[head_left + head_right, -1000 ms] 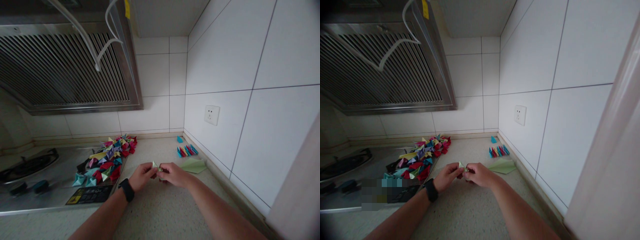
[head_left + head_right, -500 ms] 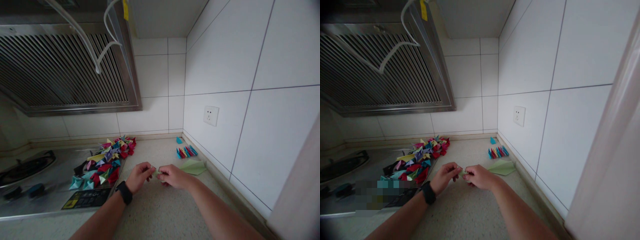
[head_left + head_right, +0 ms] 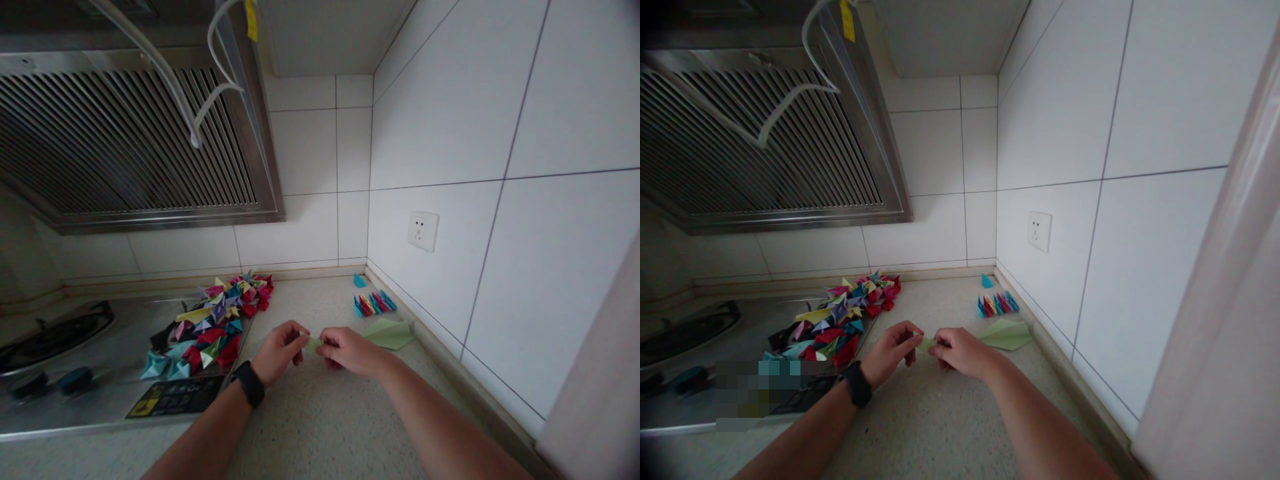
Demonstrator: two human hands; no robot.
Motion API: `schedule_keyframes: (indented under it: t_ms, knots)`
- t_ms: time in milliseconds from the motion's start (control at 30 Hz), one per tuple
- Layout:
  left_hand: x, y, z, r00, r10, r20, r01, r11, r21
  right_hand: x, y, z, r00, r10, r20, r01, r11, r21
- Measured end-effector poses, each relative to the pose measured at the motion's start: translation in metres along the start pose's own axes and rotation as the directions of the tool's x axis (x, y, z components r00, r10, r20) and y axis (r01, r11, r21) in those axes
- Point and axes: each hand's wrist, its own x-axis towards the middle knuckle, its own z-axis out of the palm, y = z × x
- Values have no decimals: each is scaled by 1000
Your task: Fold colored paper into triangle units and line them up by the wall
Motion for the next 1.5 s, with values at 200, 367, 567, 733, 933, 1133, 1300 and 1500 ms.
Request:
schedule_keyframes:
  t_ms: [200, 367, 567, 733, 933, 1133, 1300, 1500]
  knots:
    - [1, -2, -3, 1000, -28, -8, 29, 996, 87, 2, 6, -7, 996, -11, -83, 12, 1000, 9]
    - [-2, 0, -4, 999, -33, 33, 23, 967, 255, 3, 7, -4, 1000, 8, -20, -5, 992, 130]
    - [-4, 2, -1, 992, -13, 127, -38, 918, 394, 1, 1, -1, 998, -54, -41, 57, 997, 53]
    - [-3, 2, -2, 992, -38, 123, 7, 969, 247, 0, -3, -2, 997, -69, -37, 73, 990, 117]
    - [-5, 8, 0, 985, -92, 144, 66, 981, 180, 2, -4, -2, 998, -60, -16, 61, 982, 180]
    - [-5, 7, 1, 982, -95, 166, 66, 982, 175, 2, -1, -1, 998, -70, 0, 68, 980, 188]
    - [-3, 5, -2, 985, -89, 145, 61, 980, 191, 3, 0, -1, 999, -52, -6, 52, 971, 234]
    - [-3, 5, -1, 975, -119, 186, 79, 974, 211, 3, 4, 1, 1000, -3, 30, -4, 973, 230]
